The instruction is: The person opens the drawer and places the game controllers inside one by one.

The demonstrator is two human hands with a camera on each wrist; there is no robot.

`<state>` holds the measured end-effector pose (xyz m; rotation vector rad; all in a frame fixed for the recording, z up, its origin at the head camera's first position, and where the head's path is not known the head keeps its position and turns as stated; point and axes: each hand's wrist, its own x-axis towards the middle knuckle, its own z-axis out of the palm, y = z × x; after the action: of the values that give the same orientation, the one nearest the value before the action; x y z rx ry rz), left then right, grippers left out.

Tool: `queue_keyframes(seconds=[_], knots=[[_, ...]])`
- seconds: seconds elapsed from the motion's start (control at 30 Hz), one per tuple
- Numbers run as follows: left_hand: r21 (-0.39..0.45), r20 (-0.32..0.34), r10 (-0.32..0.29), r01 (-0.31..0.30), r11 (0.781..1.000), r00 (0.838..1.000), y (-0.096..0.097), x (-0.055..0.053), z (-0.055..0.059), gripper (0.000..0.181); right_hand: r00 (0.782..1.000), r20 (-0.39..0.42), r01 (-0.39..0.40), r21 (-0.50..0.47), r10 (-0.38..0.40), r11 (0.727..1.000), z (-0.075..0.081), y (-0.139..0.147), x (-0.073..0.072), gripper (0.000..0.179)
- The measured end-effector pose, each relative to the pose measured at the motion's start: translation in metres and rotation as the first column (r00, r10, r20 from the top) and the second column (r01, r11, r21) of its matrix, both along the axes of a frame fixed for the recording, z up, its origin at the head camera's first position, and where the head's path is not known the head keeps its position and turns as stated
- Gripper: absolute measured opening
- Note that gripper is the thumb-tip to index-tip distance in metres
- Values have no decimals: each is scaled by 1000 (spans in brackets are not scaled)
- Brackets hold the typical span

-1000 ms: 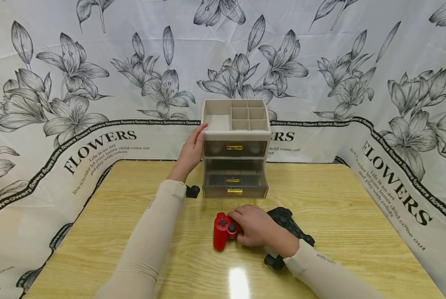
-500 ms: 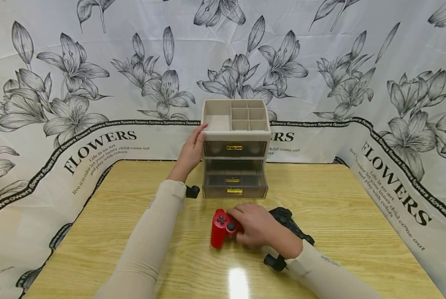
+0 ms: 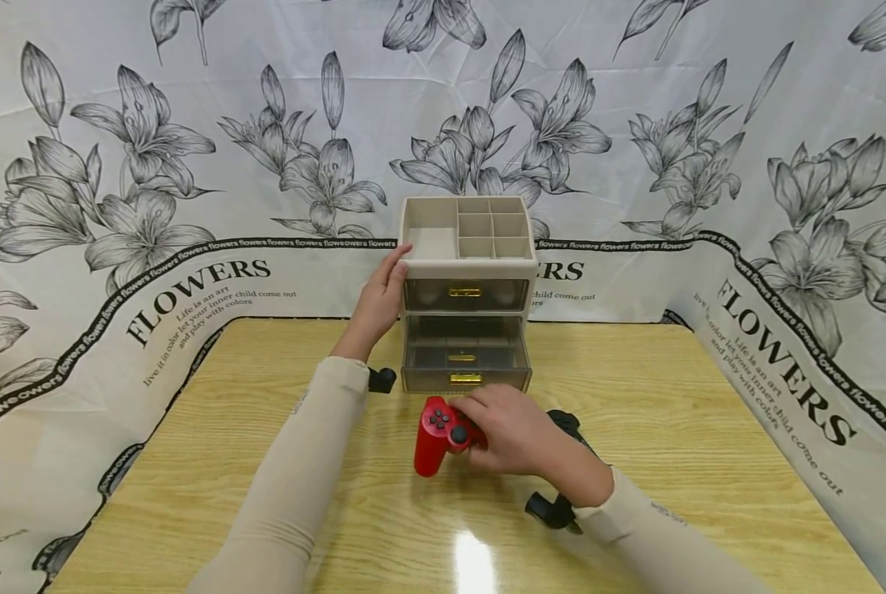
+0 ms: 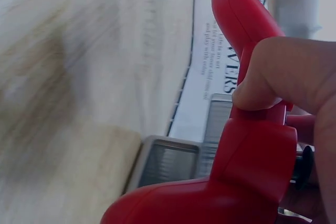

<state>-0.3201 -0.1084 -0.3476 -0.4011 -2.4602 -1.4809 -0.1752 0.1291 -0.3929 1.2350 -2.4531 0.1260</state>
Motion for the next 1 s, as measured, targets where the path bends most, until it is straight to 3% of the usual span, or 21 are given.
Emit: queue_keyframes(seconds=[1.0], knots=[[-1,-14,6,-6,1000,1000,0,0,0,48,993,-111,-47,-101,35,994,65,-1,-14,53]])
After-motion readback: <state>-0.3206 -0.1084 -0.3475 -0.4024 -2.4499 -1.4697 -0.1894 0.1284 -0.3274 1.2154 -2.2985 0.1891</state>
